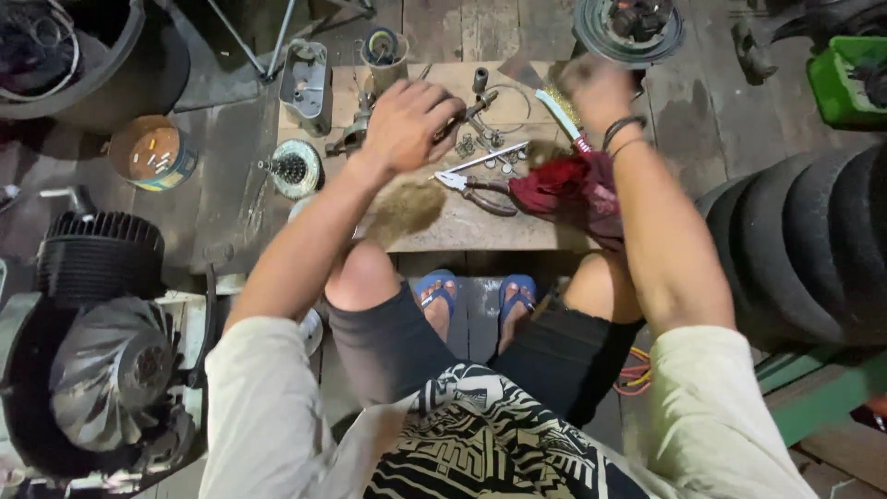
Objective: Wiping and cleaning a small metal engine component with a red rag to remove grease and debris.
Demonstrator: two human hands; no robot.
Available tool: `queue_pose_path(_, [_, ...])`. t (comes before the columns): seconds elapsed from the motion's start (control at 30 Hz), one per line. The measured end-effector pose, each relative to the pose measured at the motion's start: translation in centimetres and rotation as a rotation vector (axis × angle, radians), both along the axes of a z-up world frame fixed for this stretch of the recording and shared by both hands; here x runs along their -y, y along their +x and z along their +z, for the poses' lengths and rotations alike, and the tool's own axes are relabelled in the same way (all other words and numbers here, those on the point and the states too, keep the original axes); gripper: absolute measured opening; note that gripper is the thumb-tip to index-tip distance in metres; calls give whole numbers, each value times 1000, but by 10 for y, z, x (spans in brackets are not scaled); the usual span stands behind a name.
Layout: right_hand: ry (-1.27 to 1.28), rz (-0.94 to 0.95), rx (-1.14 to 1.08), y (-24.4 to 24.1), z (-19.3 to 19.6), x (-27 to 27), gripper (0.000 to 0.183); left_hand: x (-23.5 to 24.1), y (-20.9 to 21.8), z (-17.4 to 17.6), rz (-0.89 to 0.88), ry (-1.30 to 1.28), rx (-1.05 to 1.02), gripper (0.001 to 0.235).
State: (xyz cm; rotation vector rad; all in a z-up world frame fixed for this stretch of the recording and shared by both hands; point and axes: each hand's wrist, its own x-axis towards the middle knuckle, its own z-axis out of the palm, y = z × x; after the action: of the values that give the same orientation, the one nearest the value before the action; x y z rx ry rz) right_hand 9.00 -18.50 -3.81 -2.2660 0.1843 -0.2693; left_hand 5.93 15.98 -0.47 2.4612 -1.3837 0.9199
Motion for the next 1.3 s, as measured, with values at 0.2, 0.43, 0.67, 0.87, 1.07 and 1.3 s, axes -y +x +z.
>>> queue_pose_path(0.2, [-124, 345, -169, -27, -8, -65, 25, 14, -16, -13, 17, -942, -1160, 24])
queue_pose_path(0.43, [185, 563, 141, -65, 41, -110, 28, 7, -21, -38, -101, -1167, -1651, 36])
queue_pose_path(0.67, [50, 681, 352, -70, 38, -107, 33, 17, -26, -42, -229, -1201, -1724, 36])
queue_pose_path(0.87, [49, 627, 429, -76, 39, -102, 29, 26, -26, -42, -307, -1230, -1772, 33])
queue_pose_path(1.07, [-6, 625, 468, -80, 45, -99, 27, 35, -22, -56, -333, -1221, -1789, 36])
queue_pose_path(1.3, [-49, 607, 492, -81, 45, -95, 28, 37, -24, -49, -344, -1203, -1720, 42])
